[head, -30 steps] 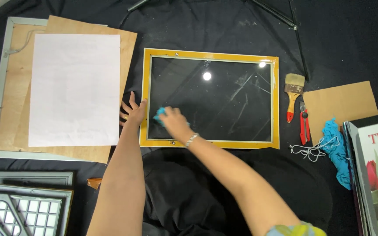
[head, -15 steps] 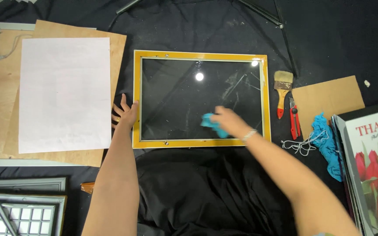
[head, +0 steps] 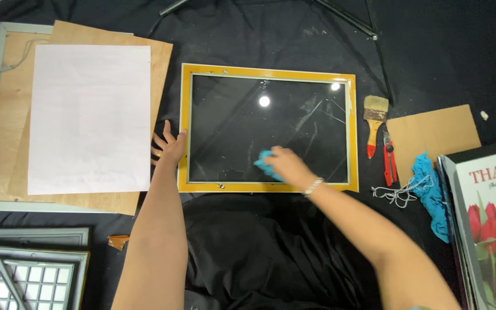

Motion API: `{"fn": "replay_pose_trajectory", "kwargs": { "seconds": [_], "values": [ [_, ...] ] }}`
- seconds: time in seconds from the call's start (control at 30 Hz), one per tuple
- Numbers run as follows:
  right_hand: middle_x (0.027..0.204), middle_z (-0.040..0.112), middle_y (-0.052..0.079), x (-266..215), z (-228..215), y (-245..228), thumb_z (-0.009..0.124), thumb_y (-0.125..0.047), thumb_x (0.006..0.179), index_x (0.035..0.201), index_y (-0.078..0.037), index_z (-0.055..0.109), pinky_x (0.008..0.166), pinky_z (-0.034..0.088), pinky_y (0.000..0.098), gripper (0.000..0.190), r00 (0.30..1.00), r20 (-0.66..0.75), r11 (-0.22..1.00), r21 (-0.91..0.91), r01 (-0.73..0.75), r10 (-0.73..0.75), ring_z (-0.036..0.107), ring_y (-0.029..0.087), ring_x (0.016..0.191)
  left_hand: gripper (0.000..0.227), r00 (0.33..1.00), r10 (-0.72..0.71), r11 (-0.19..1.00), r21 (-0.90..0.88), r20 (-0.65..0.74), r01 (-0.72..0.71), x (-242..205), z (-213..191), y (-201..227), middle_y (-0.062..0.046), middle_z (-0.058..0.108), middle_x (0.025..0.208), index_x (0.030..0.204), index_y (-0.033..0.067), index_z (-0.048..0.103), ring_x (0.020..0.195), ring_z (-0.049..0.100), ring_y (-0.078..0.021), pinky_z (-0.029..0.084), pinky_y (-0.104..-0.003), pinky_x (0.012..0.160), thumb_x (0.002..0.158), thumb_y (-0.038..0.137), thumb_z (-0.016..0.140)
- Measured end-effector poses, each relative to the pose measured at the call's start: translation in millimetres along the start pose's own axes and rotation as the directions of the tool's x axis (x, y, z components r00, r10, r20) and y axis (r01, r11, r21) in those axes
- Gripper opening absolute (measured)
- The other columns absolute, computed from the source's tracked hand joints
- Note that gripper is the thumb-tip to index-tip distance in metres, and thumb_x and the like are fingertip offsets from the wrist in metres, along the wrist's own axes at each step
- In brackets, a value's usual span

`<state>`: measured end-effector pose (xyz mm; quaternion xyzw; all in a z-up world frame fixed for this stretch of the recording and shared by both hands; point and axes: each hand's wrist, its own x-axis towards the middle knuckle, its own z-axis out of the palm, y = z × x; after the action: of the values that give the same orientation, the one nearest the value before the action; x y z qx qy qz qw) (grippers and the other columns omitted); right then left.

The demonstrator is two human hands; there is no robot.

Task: Polishing and cleaning the glass of a picture frame using a brush and a cloth.

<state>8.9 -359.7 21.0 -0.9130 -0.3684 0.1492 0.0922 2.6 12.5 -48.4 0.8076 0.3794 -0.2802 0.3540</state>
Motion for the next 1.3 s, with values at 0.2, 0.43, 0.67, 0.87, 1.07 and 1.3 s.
{"fn": "replay_pose_trajectory", "kwargs": {
  "seconds": [0.2,0.43,0.67,0.87,1.07,1.3],
  "values": [
    [0.108,0.056,0.006,89,62,-121,0.078,-0.006,0.083,0.103,-0.021,0.067,0.078,0.056,0.0326,0.027,0.96,-0.209,0.982,-0.062,0.178,-0.187,0.067,0.03,0.095,0.076,1.0,-0.009,1.0,0.0,0.01,0.009,-2,-2,2,-0.004,-0.023,0.167,0.159,0.0481,-0.014,0.15,-0.017,-0.047,-0.005,-0.073,0.115,0.096,0.078,0.018],
    [0.103,0.055,0.004,102,39,-136,0.08,0.0,0.079,0.098,-0.022,0.067,0.076,0.054,0.0318,0.032,0.916,-0.25,0.949,-0.061,0.309,-0.314,0.061,0.024,0.091,0.076,1.0,-0.018,1.0,0.016,0.016,0.017,-5,-4,4,-0.003,-0.021,0.168,0.158,0.0487,-0.016,0.151,-0.015,-0.0453,-0.003,-0.071,0.117,0.096,0.079,0.015],
    [0.109,0.059,0.005,31,-18,-44,0.076,0.0,0.082,0.094,-0.019,0.071,0.081,0.059,0.0368,0.023,0.974,0.01,0.974,0.021,0.226,-0.226,0.062,0.033,0.107,0.076,0.999,-0.004,1.0,-0.004,0.037,0.004,-20,-10,10,-0.004,-0.023,0.167,0.159,0.0476,-0.015,0.15,-0.017,-0.0472,-0.003,-0.073,0.116,0.097,0.078,0.016],
    [0.109,0.058,0.002,39,7,-51,0.079,-0.003,0.081,0.095,-0.019,0.073,0.081,0.06,0.0353,0.023,0.978,0.022,0.978,0.019,0.206,-0.206,0.061,0.031,0.108,0.076,1.0,-0.002,1.0,-0.001,0.028,0.002,-22,-9,9,-0.005,-0.022,0.167,0.159,0.047,-0.015,0.151,-0.016,-0.0473,-0.003,-0.073,0.116,0.096,0.077,0.016],
    [0.108,0.058,-0.001,103,37,-134,0.081,-0.011,0.081,0.098,-0.026,0.073,0.074,0.058,0.0287,0.023,0.957,-0.064,0.959,-0.004,0.283,-0.283,0.058,0.021,0.102,0.076,1.0,-0.013,1.0,0.005,0.023,0.013,-13,-9,9,-0.003,-0.022,0.167,0.158,0.049,-0.015,0.151,-0.017,-0.0456,-0.003,-0.072,0.117,0.095,0.079,0.016],
    [0.113,0.059,0.001,109,39,-122,0.083,-0.012,0.079,0.102,-0.024,0.076,0.078,0.061,0.0334,0.027,0.938,0.004,0.938,0.017,0.347,-0.347,0.058,0.025,0.106,0.077,0.999,0.001,1.0,-0.009,0.042,-0.001,-17,-10,9,-0.004,-0.022,0.167,0.158,0.0479,-0.014,0.15,-0.018,-0.0458,-0.001,-0.072,0.117,0.095,0.079,0.017]
  ]
}}
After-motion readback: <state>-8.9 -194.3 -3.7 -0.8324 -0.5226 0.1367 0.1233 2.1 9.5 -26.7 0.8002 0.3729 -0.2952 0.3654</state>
